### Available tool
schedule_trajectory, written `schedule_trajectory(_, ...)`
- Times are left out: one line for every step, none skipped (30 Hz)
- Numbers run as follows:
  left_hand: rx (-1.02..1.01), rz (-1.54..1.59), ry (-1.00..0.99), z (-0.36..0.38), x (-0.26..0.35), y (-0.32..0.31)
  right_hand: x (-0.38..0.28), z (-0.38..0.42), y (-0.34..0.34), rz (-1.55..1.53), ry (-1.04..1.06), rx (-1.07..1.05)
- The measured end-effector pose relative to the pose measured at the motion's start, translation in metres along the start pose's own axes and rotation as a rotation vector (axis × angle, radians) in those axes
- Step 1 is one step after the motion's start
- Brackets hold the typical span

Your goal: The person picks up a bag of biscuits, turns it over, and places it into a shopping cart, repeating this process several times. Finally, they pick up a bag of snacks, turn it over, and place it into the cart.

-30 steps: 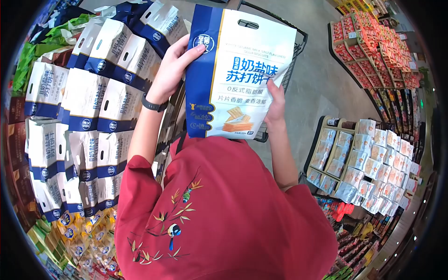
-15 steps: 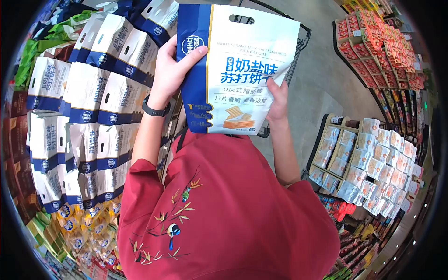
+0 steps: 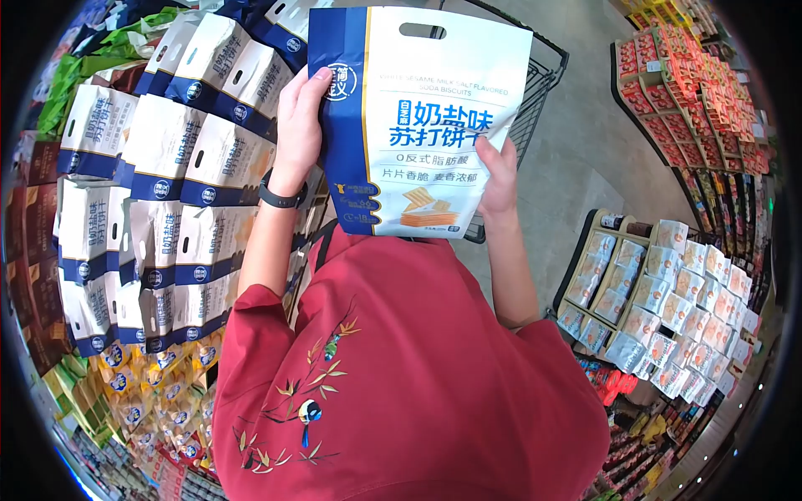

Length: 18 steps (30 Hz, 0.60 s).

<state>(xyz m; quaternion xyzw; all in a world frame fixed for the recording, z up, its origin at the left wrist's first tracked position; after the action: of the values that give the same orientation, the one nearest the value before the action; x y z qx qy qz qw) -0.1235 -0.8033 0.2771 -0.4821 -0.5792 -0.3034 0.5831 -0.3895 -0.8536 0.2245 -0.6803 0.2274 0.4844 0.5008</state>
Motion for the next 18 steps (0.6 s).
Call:
schedule_trajectory(-0.009, 0.013, 0.015, -0.001, -0.004, 0.001, -0.001, -0.001, 0.0, 0.004, -0.003, 0.006)
schedule_trajectory(-0.02, 0.026, 0.031, -0.002, -0.008, 0.001, 0.0, 0.0, 0.0, 0.007, -0.008, 0.014)
schedule_trajectory(-0.021, 0.052, 0.014, -0.002, -0.01, 0.0, 0.001, -0.001, 0.002, 0.003, -0.015, 0.014)
schedule_trajectory(-0.026, 0.079, -0.003, -0.003, -0.013, -0.003, 0.003, -0.002, 0.005, 0.001, -0.02, 0.016)
schedule_trajectory(-0.033, 0.106, -0.021, -0.003, -0.016, -0.007, 0.004, -0.002, 0.009, -0.002, -0.023, 0.02)
schedule_trajectory(-0.07, 0.132, 0.018, -0.002, -0.024, -0.012, 0.006, -0.003, 0.014, -0.019, -0.038, 0.038)
schedule_trajectory(-0.114, 0.208, 0.079, 0.002, -0.041, -0.016, 0.008, -0.004, 0.021, -0.021, -0.038, 0.058)
schedule_trajectory(-0.139, 0.225, 0.144, 0.011, -0.056, -0.022, 0.011, -0.005, 0.029, -0.025, -0.037, 0.079)
schedule_trajectory(-0.164, 0.24, 0.209, 0.022, -0.071, -0.028, 0.015, -0.006, 0.038, -0.03, -0.036, 0.1)
schedule_trajectory(-0.217, 0.205, 0.251, 0.035, -0.091, -0.034, 0.02, -0.005, 0.048, -0.043, -0.059, 0.143)
schedule_trajectory(-0.269, 0.171, 0.294, 0.05, -0.113, -0.037, 0.028, -0.004, 0.055, -0.07, -0.096, 0.165)
schedule_trajectory(-0.216, 0.249, 0.4, 0.064, -0.131, -0.037, 0.034, -0.003, 0.063, -0.097, -0.131, 0.185)
schedule_trajectory(-0.187, 0.25, 0.479, 0.074, -0.144, -0.038, 0.041, -0.002, 0.073, -0.123, -0.166, 0.206)
schedule_trajectory(-0.181, 0.26, 0.568, 0.082, -0.159, -0.034, 0.055, 0.0, 0.081, -0.201, -0.203, 0.175)
schedule_trajectory(-0.172, 0.27, 0.657, 0.089, -0.173, -0.031, 0.059, 0.004, 0.086, -0.149, -0.195, 0.213)
schedule_trajectory(-0.137, 0.296, 0.676, 0.09, -0.179, -0.031, 0.064, 0.011, 0.085, -0.096, -0.188, 0.249)
schedule_trajectory(-0.099, 0.32, 0.695, 0.091, -0.184, -0.03, 0.07, 0.018, 0.084, -0.044, -0.183, 0.282)
schedule_trajectory(-0.064, 0.344, 0.711, 0.091, -0.189, -0.03, 0.077, 0.027, 0.084, 0.061, -0.199, 0.257)
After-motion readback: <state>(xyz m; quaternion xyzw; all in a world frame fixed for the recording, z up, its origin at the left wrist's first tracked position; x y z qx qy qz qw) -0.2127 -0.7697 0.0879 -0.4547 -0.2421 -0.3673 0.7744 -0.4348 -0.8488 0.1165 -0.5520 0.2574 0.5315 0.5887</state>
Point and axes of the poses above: each hand's wrist, its own z-axis away from the middle knuckle, its own y-axis out of the back of the hand, x = y × z, the point moved 9 cm from there along -z, towards the middle knuckle, and after that the axes turned 5 degrees about z, right-handed, at the moved point
